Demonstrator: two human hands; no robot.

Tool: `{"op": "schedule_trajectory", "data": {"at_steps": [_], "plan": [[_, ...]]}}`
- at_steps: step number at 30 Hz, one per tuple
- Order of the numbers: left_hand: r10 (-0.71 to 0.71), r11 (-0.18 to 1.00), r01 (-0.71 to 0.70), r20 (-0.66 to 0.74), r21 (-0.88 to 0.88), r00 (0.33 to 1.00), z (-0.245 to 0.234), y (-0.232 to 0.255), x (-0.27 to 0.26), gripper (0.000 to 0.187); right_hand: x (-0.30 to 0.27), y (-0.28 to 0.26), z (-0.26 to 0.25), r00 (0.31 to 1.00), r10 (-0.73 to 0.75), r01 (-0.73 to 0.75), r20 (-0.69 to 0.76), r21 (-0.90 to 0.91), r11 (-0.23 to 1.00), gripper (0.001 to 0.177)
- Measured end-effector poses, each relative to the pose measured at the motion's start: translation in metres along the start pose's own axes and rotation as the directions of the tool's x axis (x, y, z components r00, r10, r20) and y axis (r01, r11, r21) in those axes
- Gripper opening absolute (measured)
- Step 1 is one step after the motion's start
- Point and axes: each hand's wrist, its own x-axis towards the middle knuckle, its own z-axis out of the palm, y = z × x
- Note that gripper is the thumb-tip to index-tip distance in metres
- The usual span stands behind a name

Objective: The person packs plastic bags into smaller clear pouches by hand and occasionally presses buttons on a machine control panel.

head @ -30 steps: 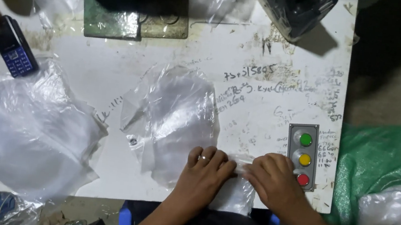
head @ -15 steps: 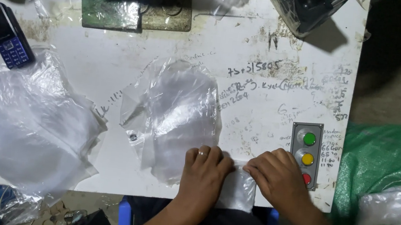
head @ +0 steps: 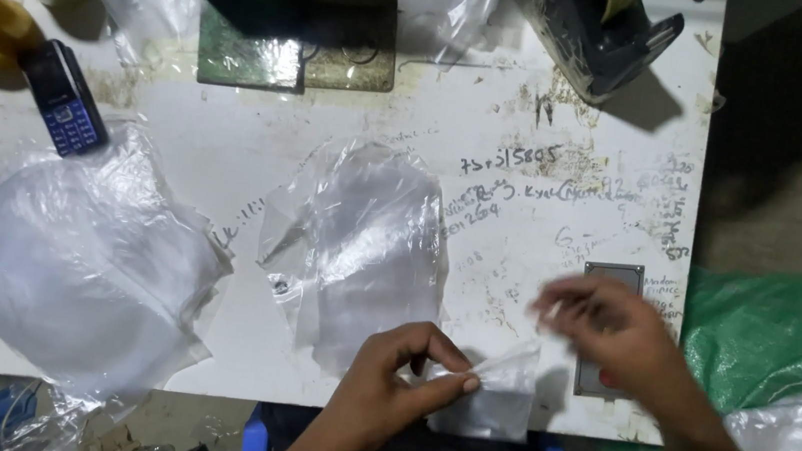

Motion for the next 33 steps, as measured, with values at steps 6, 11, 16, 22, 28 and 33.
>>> {"op": "schedule_trajectory", "data": {"at_steps": [6,11,16,22,28,33], "plan": [[0.771,0.621,-0.672,-0.159,0.404,0.617,0.01,0.013,0.008,0.015,0.106,-0.061,-0.057,0.651,-0.55,0.556,-0.523,-0.165,0.815,0.013],[0.879,0.364,-0.68,0.008,0.636,0.477,0.022,0.003,0.028,0.015,0.174,-0.093,-0.097,0.711,-0.616,0.392,-0.339,-0.536,0.748,0.037],[0.866,0.373,-0.708,0.048,0.599,0.497,0.025,0.001,0.03,0.017,0.138,-0.084,-0.106,0.74,-0.637,0.565,-0.216,-0.314,0.763,0.032],[0.872,0.326,-0.712,0.093,0.623,0.481,0.036,-0.008,0.035,0.015,0.172,0.019,-0.113,0.465,-0.846,0.381,-0.261,-0.803,0.457,0.03],[0.879,0.255,-0.723,0.158,0.642,0.45,0.051,-0.019,0.042,0.012,-0.042,-0.062,-0.001,0.848,-0.163,0.156,-0.504,-0.056,0.986,0.03],[0.853,0.277,-0.742,0.199,0.61,0.482,0.06,-0.025,0.051,0.006,-0.032,0.043,0.001,0.964,-0.221,0.199,-0.149,-0.146,0.969,0.027]]}}
